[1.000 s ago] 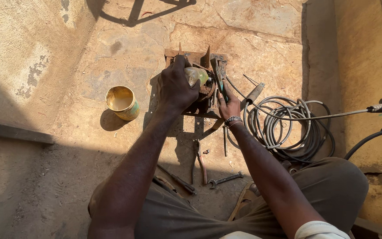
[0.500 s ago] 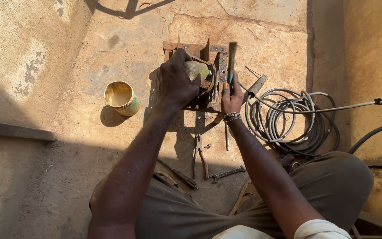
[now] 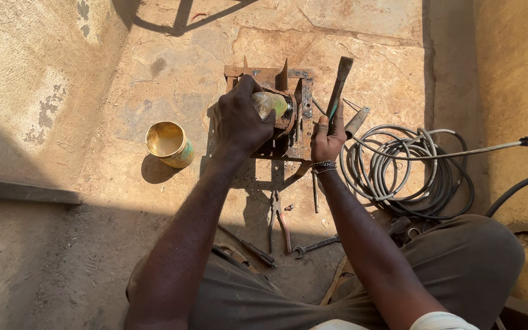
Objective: The person sits on the ground and uses a hammer to repeatedly strike a metal part clamped in a stand. They pour liquid from a can into a plastic bottle, then apply the liquid to the metal part. The person continues hammering the part and briefly picks up a welding torch.
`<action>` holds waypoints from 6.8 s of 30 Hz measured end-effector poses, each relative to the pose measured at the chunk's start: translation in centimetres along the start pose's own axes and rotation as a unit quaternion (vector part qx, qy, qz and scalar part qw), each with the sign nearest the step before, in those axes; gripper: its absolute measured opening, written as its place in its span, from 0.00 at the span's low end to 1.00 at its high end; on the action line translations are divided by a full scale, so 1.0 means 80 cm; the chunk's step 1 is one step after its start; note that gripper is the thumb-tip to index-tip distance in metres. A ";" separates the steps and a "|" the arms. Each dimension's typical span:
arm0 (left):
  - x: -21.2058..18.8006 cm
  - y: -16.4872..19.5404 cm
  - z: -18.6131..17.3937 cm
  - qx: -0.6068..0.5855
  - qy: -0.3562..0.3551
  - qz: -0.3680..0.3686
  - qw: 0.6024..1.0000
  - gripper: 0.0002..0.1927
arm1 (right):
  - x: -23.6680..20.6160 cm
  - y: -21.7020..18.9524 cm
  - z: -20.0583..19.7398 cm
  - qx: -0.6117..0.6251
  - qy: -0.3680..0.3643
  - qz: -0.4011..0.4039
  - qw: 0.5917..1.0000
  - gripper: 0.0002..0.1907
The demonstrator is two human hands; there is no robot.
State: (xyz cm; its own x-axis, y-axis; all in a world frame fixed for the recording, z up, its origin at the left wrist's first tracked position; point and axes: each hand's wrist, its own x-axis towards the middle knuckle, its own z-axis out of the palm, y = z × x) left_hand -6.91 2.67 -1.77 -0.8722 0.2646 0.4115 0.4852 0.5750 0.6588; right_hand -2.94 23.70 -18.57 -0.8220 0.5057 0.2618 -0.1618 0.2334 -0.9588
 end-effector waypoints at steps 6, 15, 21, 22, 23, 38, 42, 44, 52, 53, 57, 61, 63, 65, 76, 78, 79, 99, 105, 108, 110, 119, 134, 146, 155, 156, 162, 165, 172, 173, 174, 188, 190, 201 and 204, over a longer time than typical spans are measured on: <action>0.001 0.001 -0.002 -0.001 -0.016 -0.008 1.000 0.23 | -0.003 0.000 -0.004 -0.137 -0.046 -0.003 0.989 0.28; 0.001 0.001 -0.003 0.018 -0.016 -0.016 1.000 0.22 | -0.005 0.008 0.005 -0.064 -0.009 -0.044 0.997 0.28; 0.002 -0.005 -0.004 0.023 -0.003 -0.018 1.000 0.22 | 0.000 0.010 0.000 -0.236 -0.029 -0.178 0.955 0.29; 0.002 -0.005 -0.003 0.022 -0.004 -0.018 1.000 0.23 | 0.001 0.009 -0.001 -0.126 -0.021 -0.089 0.988 0.28; 0.003 -0.005 -0.003 0.021 -0.002 -0.016 1.000 0.23 | 0.001 0.009 -0.001 -0.011 -0.015 0.000 1.000 0.28; 0.002 0.002 -0.003 0.023 -0.014 -0.027 0.999 0.23 | -0.003 0.001 0.005 -0.122 -0.091 -0.079 0.985 0.26; 0.001 0.000 -0.003 0.025 -0.012 -0.040 0.999 0.23 | -0.005 0.002 0.006 -0.053 0.025 0.069 0.996 0.30; 0.001 -0.001 -0.001 0.013 -0.004 -0.023 1.000 0.23 | -0.006 0.001 0.004 -0.292 -0.095 -0.063 0.949 0.30; 0.003 -0.009 0.010 -0.003 0.007 -0.006 1.000 0.23 | -0.005 0.003 0.007 -0.196 -0.030 -0.096 0.975 0.30; 0.004 -0.010 0.009 -0.011 0.006 -0.004 1.000 0.23 | -0.004 0.004 0.008 -0.294 -0.084 -0.173 0.936 0.30; 0.007 -0.014 0.007 0.001 -0.002 -0.016 1.000 0.22 | -0.003 0.007 0.011 0.025 0.013 -0.002 1.000 0.29; 0.006 -0.009 0.005 0.010 0.007 -0.008 1.000 0.22 | -0.003 0.003 0.016 -0.167 -0.042 -0.122 0.978 0.28; 0.005 -0.006 0.002 0.006 0.009 -0.001 1.000 0.22 | -0.004 -0.004 0.019 -0.110 -0.026 -0.059 0.992 0.28; 0.005 -0.004 -0.001 -0.003 0.010 0.001 1.000 0.21 | -0.009 -0.009 0.021 0.112 0.068 0.104 0.986 0.29; 0.006 0.001 -0.002 0.004 -0.003 -0.025 1.000 0.23 | 0.001 0.011 0.011 -0.242 0.072 -0.258 0.933 0.27; 0.006 -0.002 -0.005 0.014 0.001 -0.026 1.000 0.23 | 0.005 0.014 0.013 -0.260 0.019 -0.255 0.931 0.26; 0.007 -0.003 -0.005 0.014 0.001 -0.025 1.000 0.22 | 0.007 0.013 0.013 -0.107 -0.012 -0.113 0.988 0.27; 0.007 -0.006 -0.001 0.016 0.007 -0.018 1.000 0.21 | 0.002 -0.011 0.009 0.000 0.024 0.112 0.993 0.29; 0.007 -0.002 0.000 0.012 0.002 -0.018 1.000 0.22 | -0.004 -0.009 0.019 -0.026 -0.054 0.003 0.998 0.28; 0.007 -0.002 -0.003 0.016 -0.001 -0.033 0.999 0.22 | -0.003 -0.003 0.025 0.042 0.034 0.030 0.998 0.29; 0.006 -0.003 -0.005 0.012 -0.009 -0.036 0.999 0.22 | 0.000 -0.004 0.024 -0.217 -0.071 -0.214 0.950 0.24; 0.003 -0.003 -0.006 0.022 -0.003 -0.015 1.000 0.22 | 0.008 -0.013 0.013 -0.304 -0.069 -0.274 0.910 0.26; 0.009 -0.002 -0.015 0.030 0.001 -0.038 0.999 0.22 | -0.011 -0.021 0.020 -0.137 -0.102 -0.062 0.983 0.27; 0.010 -0.004 -0.039 0.007 0.027 -0.026 0.999 0.21 | 0.043 -0.102 -0.070 -0.600 -0.270 -0.126 0.742 0.14; 0.002 0.008 -0.046 0.013 0.023 -0.042 0.999 0.21 | 0.053 -0.091 -0.099 -0.500 -0.168 -0.280 0.802 0.23; 0.001 0.011 -0.046 0.004 0.028 -0.033 0.999 0.21 | 0.054 -0.089 -0.096 -0.561 -0.201 -0.250 0.763 0.23; -0.008 0.021 -0.051 0.004 0.042 0.008 0.999 0.21 | 0.036 -0.092 -0.085 -0.402 -0.135 -0.245 0.872 0.26; -0.012 0.020 -0.048 0.011 0.045 0.011 0.999 0.21 | 0.023 -0.094 -0.088 -0.482 -0.159 -0.185 0.842 0.27; -0.011 0.014 -0.034 0.030 0.035 0.019 0.999 0.20 | 0.021 -0.096 -0.092 -0.380 -0.135 -0.252 0.880 0.27; -0.010 0.015 -0.034 0.036 0.037 0.026 0.998 0.20 | 0.023 -0.096 -0.090 -0.431 -0.128 -0.289 0.845 0.27; -0.010 0.016 -0.032 0.036 0.037 0.036 0.998 0.20 | 0.025 -0.096 -0.089 -0.522 -0.180 -0.218 0.805 0.25; -0.014 0.044 -0.028 0.060 0.025 0.117 0.991 0.27 | 0.013 -0.072 -0.082 -0.574 -0.129 -0.230 0.775 0.21; -0.015 0.047 -0.030 0.068 0.025 0.114 0.991 0.26 | 0.013 -0.072 -0.080 -0.574 -0.198 -0.149 0.781 0.22; -0.002 0.012 -0.030 -0.057 0.017 0.000 0.998 0.23 | 0.006 -0.097 -0.093 -0.588 -0.238 -0.015 0.773 0.26; -0.001 -0.013 -0.043 -0.206 0.018 -0.105 0.973 0.24 | -0.011 -0.068 -0.105 -0.457 -0.240 0.163 0.841 0.24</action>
State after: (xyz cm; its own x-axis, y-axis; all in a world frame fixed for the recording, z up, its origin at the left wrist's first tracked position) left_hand -7.11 -0.58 -0.34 -0.9558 0.1427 0.2570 0.2862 0.2520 0.9245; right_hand 3.23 28.94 -12.62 -0.9028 0.3237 -0.2831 0.4210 0.7994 -0.4286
